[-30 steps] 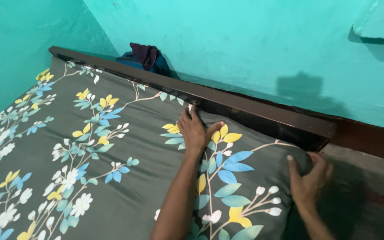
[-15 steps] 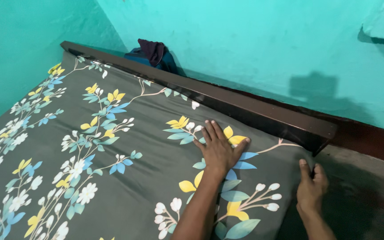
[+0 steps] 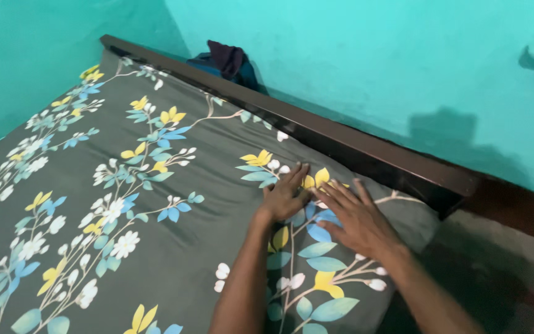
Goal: The person spreads a floral-patterned bedsheet over a mattress, smooths the surface, and tucks the edges under the mattress around the perimeter. The person works systematically along each side to secure the sheet.
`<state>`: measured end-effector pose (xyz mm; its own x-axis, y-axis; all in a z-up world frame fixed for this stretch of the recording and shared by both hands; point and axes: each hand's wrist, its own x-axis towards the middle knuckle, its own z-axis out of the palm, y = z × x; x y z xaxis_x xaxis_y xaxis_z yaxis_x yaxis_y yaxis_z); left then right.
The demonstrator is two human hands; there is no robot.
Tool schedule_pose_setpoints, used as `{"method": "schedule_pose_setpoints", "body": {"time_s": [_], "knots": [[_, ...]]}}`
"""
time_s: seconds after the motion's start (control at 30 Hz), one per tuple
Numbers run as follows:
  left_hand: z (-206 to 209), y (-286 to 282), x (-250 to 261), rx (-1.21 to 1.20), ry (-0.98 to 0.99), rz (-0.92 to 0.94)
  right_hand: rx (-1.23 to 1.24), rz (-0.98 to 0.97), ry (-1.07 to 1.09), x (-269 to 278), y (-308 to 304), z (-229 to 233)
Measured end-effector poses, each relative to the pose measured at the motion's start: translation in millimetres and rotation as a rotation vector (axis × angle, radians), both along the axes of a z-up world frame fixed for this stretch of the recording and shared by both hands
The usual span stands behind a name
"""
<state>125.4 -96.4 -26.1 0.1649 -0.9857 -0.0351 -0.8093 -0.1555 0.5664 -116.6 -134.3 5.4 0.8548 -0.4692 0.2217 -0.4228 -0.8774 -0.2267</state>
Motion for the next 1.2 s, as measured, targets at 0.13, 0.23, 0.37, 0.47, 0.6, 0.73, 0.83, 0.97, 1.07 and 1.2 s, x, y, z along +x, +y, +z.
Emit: {"method": "schedule_pose_setpoints", "body": {"time_s": [0.13,0.23,0.37,0.47,0.6,0.73,0.83,0.97,1.07,1.2], "knots": [[-34,36,16,-0.362,0.214,-0.034,-0.166,-0.031,0.238,-7,-36,-12],[-18,63,10,-0.265,0.057,-0.015,-0.183,-0.099,0.262,-13,-48,-23],[36,93,7,0.187,-0.063,0.332,-0.183,-0.173,0.293,-18,-47,-23],[43,114,6,0.094,-0.077,0.434,-0.19,-0.214,0.429,-21,-48,-17],[22,119,-4,-0.075,-0.113,0.435,-0.229,-0.297,0.756,-19,-50,-20],[20,128,5,-0.054,-0.054,0.358,-0.311,-0.25,1.008,-22,-74,-45],[32,143,18,0.024,0.033,0.25,-0.334,-0.206,1.138,-19,-107,-76],[48,168,33,0.076,0.151,0.295,-0.342,-0.178,1.239,1,-138,-112],[50,171,44,0.019,0.154,0.392,-0.335,-0.174,1.27,10,-157,-120],[39,172,48,0.048,0.123,0.446,-0.298,-0.189,1.28,-6,-160,-120]]}}
